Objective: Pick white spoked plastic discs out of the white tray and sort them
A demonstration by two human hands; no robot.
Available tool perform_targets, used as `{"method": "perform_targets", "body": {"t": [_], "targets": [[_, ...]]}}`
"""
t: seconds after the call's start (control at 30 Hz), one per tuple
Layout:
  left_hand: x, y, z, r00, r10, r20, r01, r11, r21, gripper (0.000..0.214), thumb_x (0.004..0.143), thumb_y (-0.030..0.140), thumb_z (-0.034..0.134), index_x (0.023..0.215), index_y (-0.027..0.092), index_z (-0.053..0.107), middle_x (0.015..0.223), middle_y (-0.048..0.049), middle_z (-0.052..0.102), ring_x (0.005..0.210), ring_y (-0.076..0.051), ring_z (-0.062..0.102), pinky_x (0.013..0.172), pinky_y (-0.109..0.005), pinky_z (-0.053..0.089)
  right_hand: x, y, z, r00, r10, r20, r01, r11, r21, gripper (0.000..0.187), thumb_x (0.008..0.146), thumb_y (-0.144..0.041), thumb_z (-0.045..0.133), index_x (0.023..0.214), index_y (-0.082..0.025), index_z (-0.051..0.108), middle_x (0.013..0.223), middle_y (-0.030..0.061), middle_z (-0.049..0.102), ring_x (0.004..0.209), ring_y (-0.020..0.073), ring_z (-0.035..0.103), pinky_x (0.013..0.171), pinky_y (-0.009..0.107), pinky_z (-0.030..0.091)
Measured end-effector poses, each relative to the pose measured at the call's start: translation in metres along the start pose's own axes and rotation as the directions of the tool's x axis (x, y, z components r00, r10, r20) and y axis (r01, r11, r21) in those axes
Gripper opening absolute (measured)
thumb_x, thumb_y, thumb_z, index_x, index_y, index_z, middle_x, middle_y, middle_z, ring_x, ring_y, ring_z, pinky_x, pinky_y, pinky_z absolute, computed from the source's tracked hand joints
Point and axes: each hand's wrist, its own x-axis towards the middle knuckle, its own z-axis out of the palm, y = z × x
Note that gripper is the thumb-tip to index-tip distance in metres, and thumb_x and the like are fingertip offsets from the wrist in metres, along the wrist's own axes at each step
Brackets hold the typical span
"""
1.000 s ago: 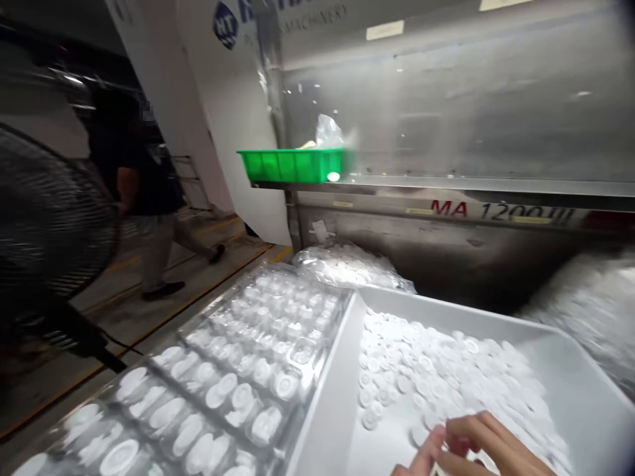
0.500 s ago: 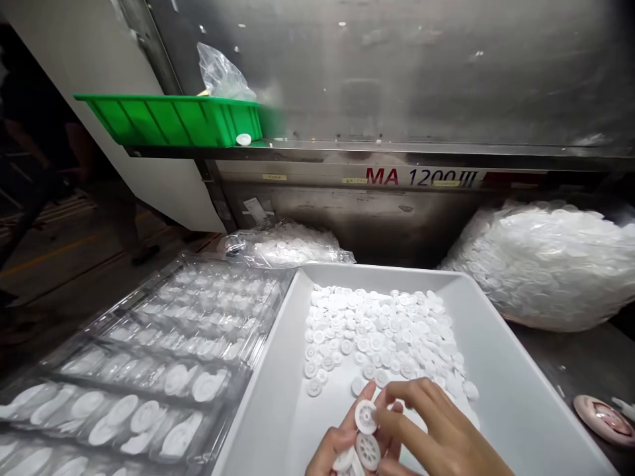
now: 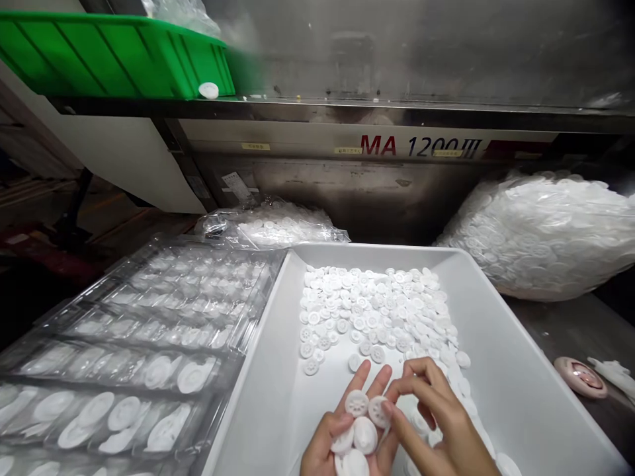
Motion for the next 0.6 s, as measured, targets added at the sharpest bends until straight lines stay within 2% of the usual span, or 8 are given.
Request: {"method": "perform_targets", "body": {"t": [0.13,0.3,0.4,0.47,0.6], "targets": [[-0.002,-0.002,0.003,1.000,-0.013,0.026,0.013,1.000,0.005,0.046,0.084,0.015,0.025,0.117,0.017,0.057,0.126,-0.0102,0.058,0.122,-0.023,0.048,0.111,-0.040,0.015,0.010,-0.007,-0.013,0.995,0.098,0.032,-0.099,0.994,0.041,0.017,0.088,-0.033,0.044,0.079,-0.027,0.057,0.086,0.0001,0.045,0.072,0.0147,0.047,0.057,0.025,0.037],[-0.004,-0.007,0.008,0.999,-0.035,0.026,0.035,0.999,0.026,0.048,0.082,0.011,0.027,0.119,0.015,0.056,0.124,-0.0087,0.059,0.122,-0.025,0.048,0.112,-0.042,0.015,0.018,-0.014,-0.016,0.974,0.185,0.132,-0.191,0.981,0.033,0.017,0.090,-0.035,0.042,0.081,-0.028,0.056,0.091,-0.0002,0.044,0.084,0.0163,0.048,0.064,0.027,0.038],[-0.004,-0.008,0.010,0.999,-0.039,0.013,0.038,0.999,0.021,0.049,0.083,0.010,0.024,0.119,0.015,0.057,0.123,-0.0098,0.060,0.121,-0.025,0.049,0.111,-0.043,0.016,0.019,-0.016,-0.019,0.957,0.219,0.190,-0.231,0.972,0.048,0.016,0.090,-0.036,0.041,0.085,-0.030,0.055,0.094,-0.0003,0.043,0.082,0.0162,0.048,0.060,0.027,0.037],[-0.005,-0.008,0.009,0.999,-0.037,0.002,0.037,0.999,0.025,0.047,0.084,0.011,0.025,0.119,0.015,0.057,0.124,-0.0112,0.059,0.121,-0.027,0.048,0.110,-0.045,0.019,0.015,-0.017,-0.021,0.966,0.197,0.168,-0.208,0.977,0.053,0.015,0.090,-0.034,0.040,0.091,-0.031,0.055,0.098,0.0000,0.044,0.082,0.0162,0.048,0.059,0.026,0.037],[-0.007,-0.006,0.005,0.997,-0.072,-0.029,0.073,0.997,0.015,0.043,0.086,0.014,0.028,0.118,0.019,0.058,0.127,-0.0103,0.057,0.124,-0.026,0.044,0.110,-0.046,0.018,0.000,-0.016,-0.021,1.000,0.002,0.002,-0.002,0.998,-0.065,0.014,0.087,-0.026,0.046,0.099,-0.029,0.053,0.101,0.0025,0.043,0.088,0.0179,0.048,0.069,0.029,0.040]]}}
